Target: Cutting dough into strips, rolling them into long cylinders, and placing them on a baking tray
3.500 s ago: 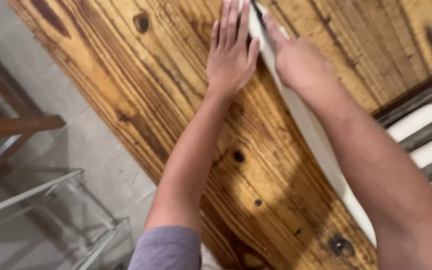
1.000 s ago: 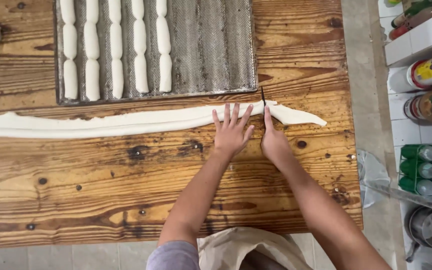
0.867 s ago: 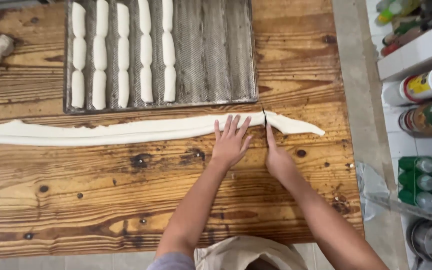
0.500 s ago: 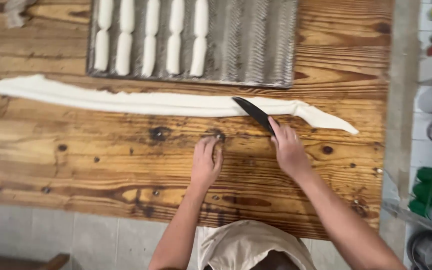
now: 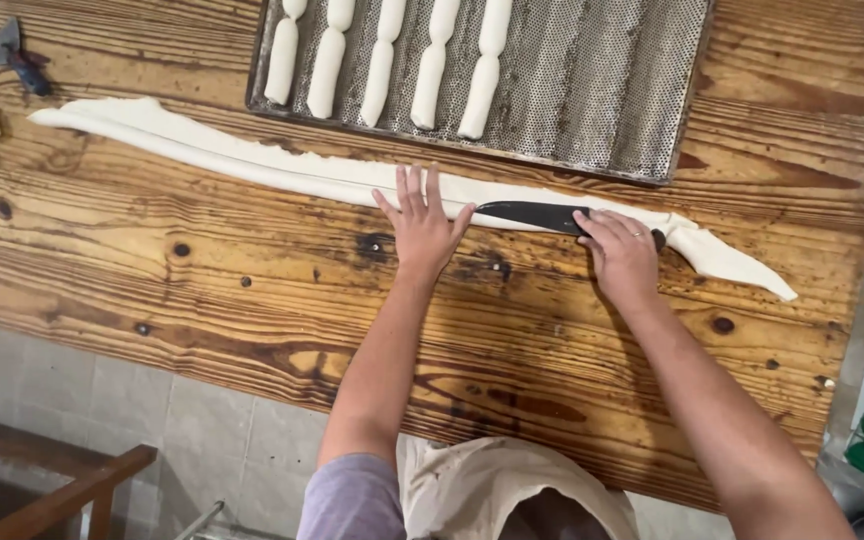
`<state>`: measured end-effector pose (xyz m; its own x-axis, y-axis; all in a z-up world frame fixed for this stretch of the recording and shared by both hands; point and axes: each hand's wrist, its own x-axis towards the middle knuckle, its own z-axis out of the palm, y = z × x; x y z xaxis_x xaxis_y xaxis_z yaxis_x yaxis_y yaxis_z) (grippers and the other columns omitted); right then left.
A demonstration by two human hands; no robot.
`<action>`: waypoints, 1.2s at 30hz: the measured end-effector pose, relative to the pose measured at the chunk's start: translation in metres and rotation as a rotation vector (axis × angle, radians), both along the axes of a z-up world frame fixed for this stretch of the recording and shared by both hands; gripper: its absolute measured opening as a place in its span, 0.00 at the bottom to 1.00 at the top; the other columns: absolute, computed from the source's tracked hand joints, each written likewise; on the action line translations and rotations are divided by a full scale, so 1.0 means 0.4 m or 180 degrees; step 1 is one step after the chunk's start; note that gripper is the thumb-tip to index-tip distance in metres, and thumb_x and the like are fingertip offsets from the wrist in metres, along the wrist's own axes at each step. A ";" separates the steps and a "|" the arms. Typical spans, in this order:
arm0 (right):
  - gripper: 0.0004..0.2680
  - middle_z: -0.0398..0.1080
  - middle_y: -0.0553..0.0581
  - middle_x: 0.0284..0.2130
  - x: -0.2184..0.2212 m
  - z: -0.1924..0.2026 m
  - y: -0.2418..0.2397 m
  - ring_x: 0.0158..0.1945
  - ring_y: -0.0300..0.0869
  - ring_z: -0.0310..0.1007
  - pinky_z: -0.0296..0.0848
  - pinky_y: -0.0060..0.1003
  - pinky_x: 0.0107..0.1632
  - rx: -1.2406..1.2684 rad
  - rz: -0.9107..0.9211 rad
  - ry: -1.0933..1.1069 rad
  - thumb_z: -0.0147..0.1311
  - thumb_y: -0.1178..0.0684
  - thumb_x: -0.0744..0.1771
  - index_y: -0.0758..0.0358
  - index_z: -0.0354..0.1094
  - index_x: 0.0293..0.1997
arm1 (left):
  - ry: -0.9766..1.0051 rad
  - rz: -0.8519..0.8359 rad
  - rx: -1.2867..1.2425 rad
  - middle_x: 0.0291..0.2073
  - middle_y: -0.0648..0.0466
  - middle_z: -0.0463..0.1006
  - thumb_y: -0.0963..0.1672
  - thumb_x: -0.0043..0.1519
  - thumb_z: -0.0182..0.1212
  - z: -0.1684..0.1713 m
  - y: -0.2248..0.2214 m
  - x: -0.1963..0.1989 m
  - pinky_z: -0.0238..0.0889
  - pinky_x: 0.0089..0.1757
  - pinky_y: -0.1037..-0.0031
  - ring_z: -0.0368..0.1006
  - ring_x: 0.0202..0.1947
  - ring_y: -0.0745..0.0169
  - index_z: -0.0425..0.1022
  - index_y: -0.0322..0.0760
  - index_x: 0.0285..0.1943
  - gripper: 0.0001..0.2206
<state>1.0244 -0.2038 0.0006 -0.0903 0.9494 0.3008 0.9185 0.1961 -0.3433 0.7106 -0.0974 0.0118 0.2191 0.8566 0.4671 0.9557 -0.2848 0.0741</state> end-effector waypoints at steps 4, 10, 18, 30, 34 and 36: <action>0.14 0.76 0.44 0.52 -0.012 0.021 -0.006 0.61 0.42 0.72 0.65 0.45 0.64 -0.0274 -0.0244 0.0078 0.55 0.42 0.69 0.37 0.73 0.63 | -0.0125 -0.0082 -0.0061 0.65 0.41 0.62 0.62 0.62 0.53 -0.009 -0.003 -0.006 0.39 0.63 0.25 0.56 0.70 0.40 0.64 0.37 0.72 0.37; 0.14 0.74 0.61 0.51 -0.237 0.283 -0.049 0.56 0.57 0.72 0.65 0.54 0.59 -0.0916 -0.0672 0.0806 0.47 0.48 0.72 0.53 0.67 0.67 | -0.1373 -0.0516 -0.0723 0.62 0.45 0.60 0.54 0.61 0.63 0.015 -0.059 -0.143 0.48 0.67 0.44 0.59 0.67 0.43 0.64 0.38 0.71 0.31; 0.20 0.76 0.71 0.28 -0.710 0.313 -0.006 0.24 0.57 0.79 0.77 0.49 0.29 -0.2775 -0.1469 0.1866 0.46 0.44 0.69 0.49 0.58 0.72 | -0.1986 -0.1400 -0.1597 0.50 0.50 0.71 0.41 0.59 0.60 0.117 -0.176 -0.453 0.62 0.58 0.59 0.69 0.55 0.47 0.73 0.38 0.59 0.18; 0.35 0.72 0.89 0.40 -0.983 0.462 0.123 0.47 0.74 0.76 0.73 0.64 0.54 -0.3058 -0.1202 0.1181 0.45 0.67 0.66 0.57 0.19 0.80 | -0.1977 -0.1509 -0.1664 0.42 0.50 0.73 0.36 0.60 0.58 0.194 -0.172 -0.881 0.66 0.52 0.65 0.72 0.47 0.48 0.75 0.34 0.52 0.12; 0.33 0.75 0.80 0.35 -0.962 0.540 0.092 0.36 0.67 0.80 0.78 0.60 0.46 -0.3542 -0.1204 0.1086 0.44 0.58 0.67 0.44 0.27 0.81 | -0.2013 -0.1750 -0.1693 0.43 0.51 0.73 0.37 0.60 0.58 0.140 -0.121 -0.912 0.66 0.51 0.62 0.72 0.47 0.48 0.75 0.37 0.53 0.13; 0.33 0.75 0.84 0.41 -0.947 0.568 0.063 0.43 0.69 0.80 0.75 0.62 0.50 -0.3622 -0.1067 0.1009 0.46 0.55 0.67 0.39 0.30 0.81 | -0.1982 -0.1869 -0.1554 0.42 0.50 0.73 0.37 0.60 0.59 0.132 -0.095 -0.916 0.65 0.51 0.61 0.73 0.47 0.46 0.75 0.36 0.52 0.12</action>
